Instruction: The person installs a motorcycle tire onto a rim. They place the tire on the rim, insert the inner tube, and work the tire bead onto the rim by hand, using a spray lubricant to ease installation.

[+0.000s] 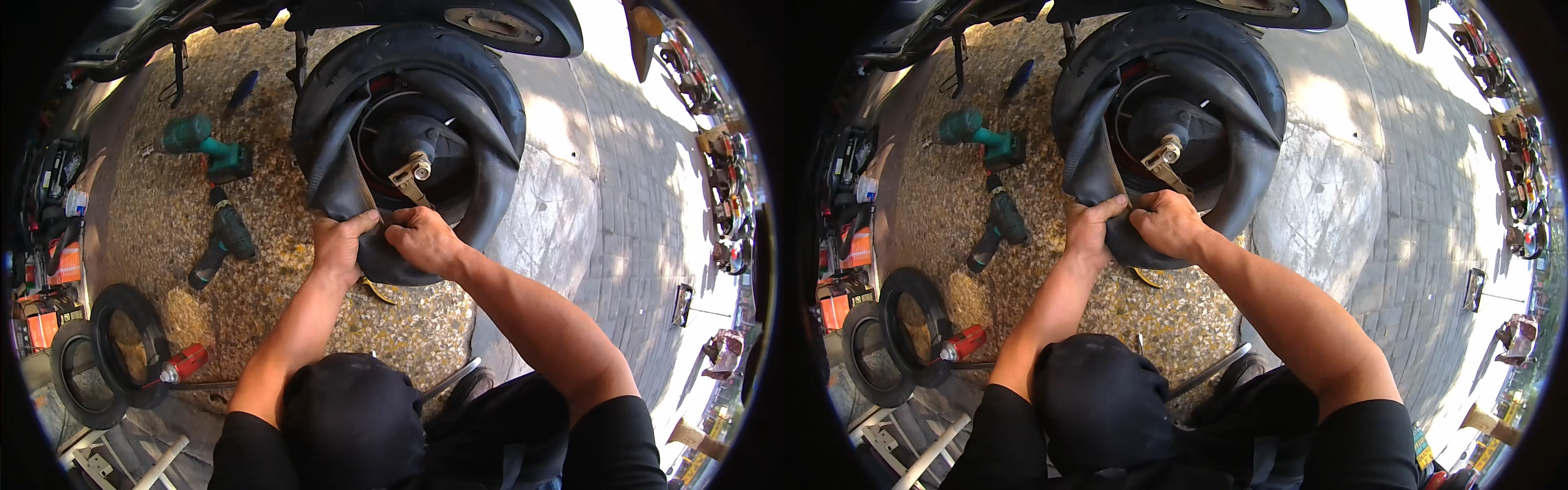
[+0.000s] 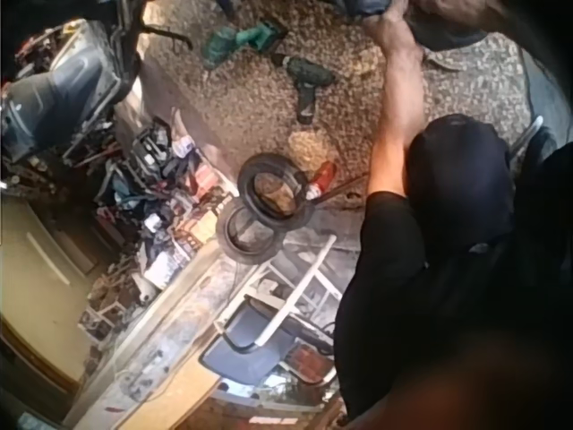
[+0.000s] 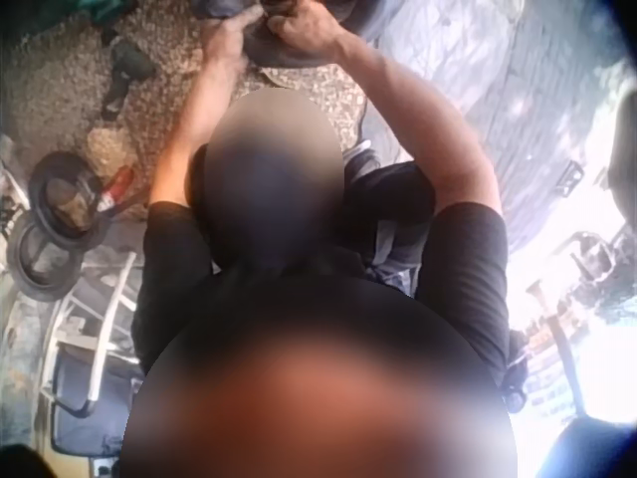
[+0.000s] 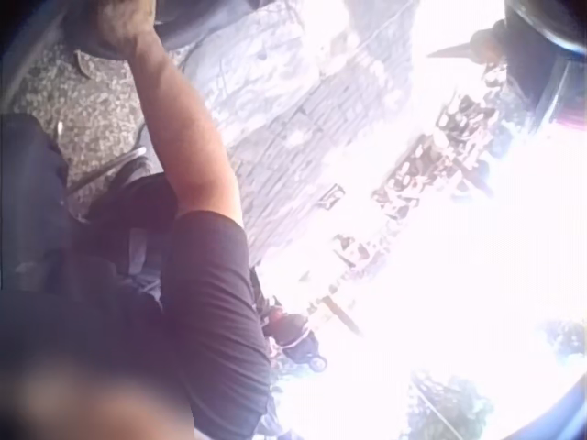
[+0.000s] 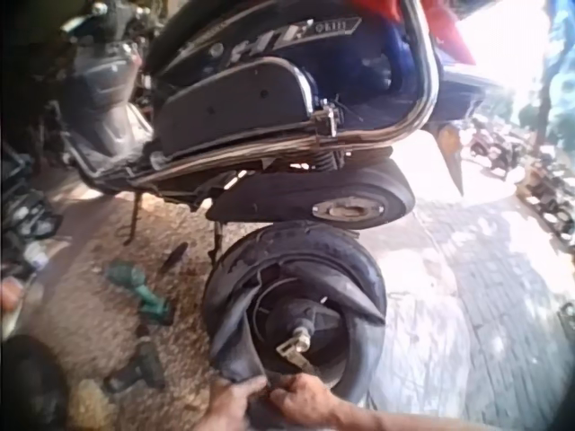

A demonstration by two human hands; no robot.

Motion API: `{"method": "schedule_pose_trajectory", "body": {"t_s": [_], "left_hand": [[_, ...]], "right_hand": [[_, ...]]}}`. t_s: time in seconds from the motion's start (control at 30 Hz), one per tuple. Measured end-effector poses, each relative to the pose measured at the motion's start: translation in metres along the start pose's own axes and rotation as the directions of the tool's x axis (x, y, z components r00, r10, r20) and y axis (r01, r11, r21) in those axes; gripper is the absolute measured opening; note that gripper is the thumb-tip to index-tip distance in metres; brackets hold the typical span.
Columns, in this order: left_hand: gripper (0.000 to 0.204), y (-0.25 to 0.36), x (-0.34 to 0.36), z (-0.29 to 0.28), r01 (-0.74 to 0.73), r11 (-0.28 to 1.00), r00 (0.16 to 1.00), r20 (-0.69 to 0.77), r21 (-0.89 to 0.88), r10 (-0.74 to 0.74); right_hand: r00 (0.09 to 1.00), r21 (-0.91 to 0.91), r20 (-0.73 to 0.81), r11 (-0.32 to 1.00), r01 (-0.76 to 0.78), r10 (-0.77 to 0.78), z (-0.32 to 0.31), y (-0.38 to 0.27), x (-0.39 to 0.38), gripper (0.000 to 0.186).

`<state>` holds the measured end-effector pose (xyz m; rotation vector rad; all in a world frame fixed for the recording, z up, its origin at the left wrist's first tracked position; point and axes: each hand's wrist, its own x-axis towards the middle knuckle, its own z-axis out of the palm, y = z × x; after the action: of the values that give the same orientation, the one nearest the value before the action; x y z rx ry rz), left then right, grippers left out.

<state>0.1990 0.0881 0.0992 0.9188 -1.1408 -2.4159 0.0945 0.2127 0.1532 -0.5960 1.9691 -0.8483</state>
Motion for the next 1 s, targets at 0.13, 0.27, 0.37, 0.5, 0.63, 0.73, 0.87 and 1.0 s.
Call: {"method": "schedule_pose_trajectory", "body": {"t_s": [0.13, 0.27, 0.37, 0.5, 0.63, 0.73, 0.87, 1.0], "left_hand": [[0.041, 0.002, 0.002, 0.002, -0.003, 0.997, 0.997, -0.082, -0.082, -0.004], [0.039, 0.003, 0.0, 0.003, 0.029, 0.991, 0.999, -0.037, -0.128, -0.034], [0.035, 0.002, -0.003, 0.003, 0.092, 0.993, 0.996, 0.014, -0.077, -0.092], [0.03, 0.005, -0.005, 0.007, 0.098, 0.994, 0.992, 0.086, -0.042, -0.094], [0.029, 0.003, -0.004, 0.0, 0.076, 0.992, 0.996, 0.049, -0.102, -0.071], [0.024, 0.003, -0.005, 0.0, 0.117, 0.981, 0.993, 0.022, -0.157, -0.115], [0.017, 0.003, -0.006, -0.002, 0.146, 0.975, 0.989, 0.062, -0.165, -0.138], [0.012, -0.004, 0.001, -0.009, 0.15, 0.973, 0.986, 0.093, -0.178, -0.135]], "right_hand": [[0.997, -0.127, 0.037, 0.989, 0.073, -0.069, -0.016, 0.029, -0.009, 0.027], [0.996, 0.06, 0.075, 0.997, 0.048, -0.053, -0.026, 0.027, -0.011, 0.025], [0.998, 0.176, 0.041, 0.984, 0.036, -0.044, -0.017, 0.019, -0.007, 0.027], [0.987, 0.047, 0.014, 0.987, 0.156, -0.157, -0.005, 0.022, 0.006, 0.026], [0.97, -0.176, -0.072, 0.96, 0.217, -0.233, -0.004, 0.014, 0.002, 0.023], [0.958, -0.334, -0.125, 0.92, 0.203, -0.257, -0.001, 0.008, -0.002, 0.025], [0.946, -0.369, -0.077, 0.89, 0.267, -0.316, -0.005, 0.008, -0.004, 0.025], [0.91, -0.288, 0.0, 0.871, 0.398, -0.415, -0.008, 0.025, 0.001, 0.024]]}}
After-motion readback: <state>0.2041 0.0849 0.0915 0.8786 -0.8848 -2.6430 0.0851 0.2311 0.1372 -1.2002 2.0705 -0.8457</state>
